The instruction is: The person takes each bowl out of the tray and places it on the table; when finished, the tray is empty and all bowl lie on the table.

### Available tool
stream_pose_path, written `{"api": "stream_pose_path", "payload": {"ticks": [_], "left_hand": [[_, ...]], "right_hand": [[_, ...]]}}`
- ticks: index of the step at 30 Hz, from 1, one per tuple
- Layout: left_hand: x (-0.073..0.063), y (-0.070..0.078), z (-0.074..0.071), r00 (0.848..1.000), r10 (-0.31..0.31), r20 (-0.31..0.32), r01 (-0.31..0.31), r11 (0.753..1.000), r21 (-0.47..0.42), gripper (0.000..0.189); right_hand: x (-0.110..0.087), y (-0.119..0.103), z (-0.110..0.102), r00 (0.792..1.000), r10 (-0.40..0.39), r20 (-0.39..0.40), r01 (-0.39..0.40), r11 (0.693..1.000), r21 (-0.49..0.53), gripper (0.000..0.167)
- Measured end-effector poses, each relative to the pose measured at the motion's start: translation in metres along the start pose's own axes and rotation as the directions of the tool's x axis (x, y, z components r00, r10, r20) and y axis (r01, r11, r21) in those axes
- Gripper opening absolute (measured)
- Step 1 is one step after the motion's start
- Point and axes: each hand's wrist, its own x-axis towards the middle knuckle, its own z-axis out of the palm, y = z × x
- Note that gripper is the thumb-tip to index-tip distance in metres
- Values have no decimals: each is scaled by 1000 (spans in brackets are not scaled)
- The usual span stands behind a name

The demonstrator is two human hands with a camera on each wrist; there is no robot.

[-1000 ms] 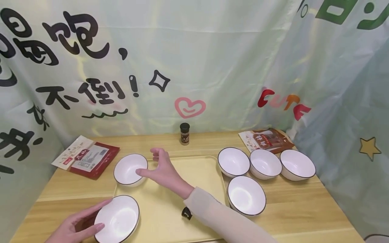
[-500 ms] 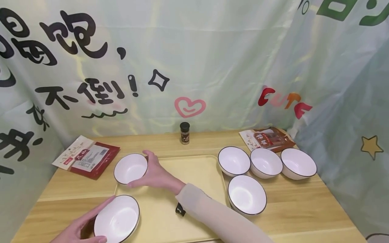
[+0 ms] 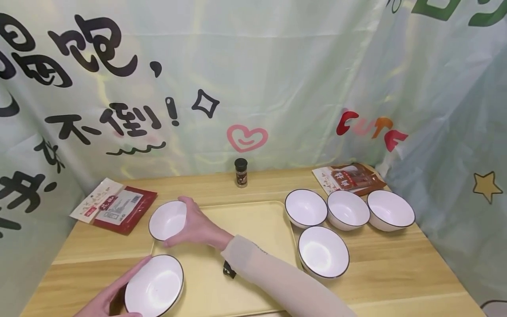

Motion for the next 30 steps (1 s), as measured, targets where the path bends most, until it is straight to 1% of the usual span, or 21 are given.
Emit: {"api": "stream_pose_path", "payload": {"ticks": [3,6,9,11,13,16,19,26,30], "left_hand": [[1,-5,-2,1000,19,-5,-19,1000,19,99],[2,-8,-3,1000,25,-9,-24,999,48,98],[3,-8,-2,1000,8,-17,-7,998,56,98],[3,-7,-1,1000,-12,-25,14,998,59,98],[2,-4,1,999,-28,-23,29,999,38,98],[1,-2,2,999,-41,-17,41,999,10,98],[1,-1,2,999,-38,-9,38,999,-5,99],[1,-3,0,999,-38,-23,39,998,39,98],[0,-2,-1,999,-30,-25,31,999,40,98]], "right_hand": [[0,-1,0,1000,-6,1,6,1000,-29,127],[1,-2,-1,1000,-14,2,14,998,-61,125],[1,-2,-3,1000,-28,0,28,996,-83,123],[1,-2,-3,999,-41,-3,41,996,-85,123],[0,-2,-4,999,-47,-11,46,995,-83,122],[0,-1,-4,999,-49,-22,47,996,-75,121],[-1,-1,-4,998,-49,-31,47,997,-65,118],[-7,-5,-7,998,-35,-51,31,997,-66,119],[-11,-9,-12,997,-15,-72,10,997,-77,120]]}}
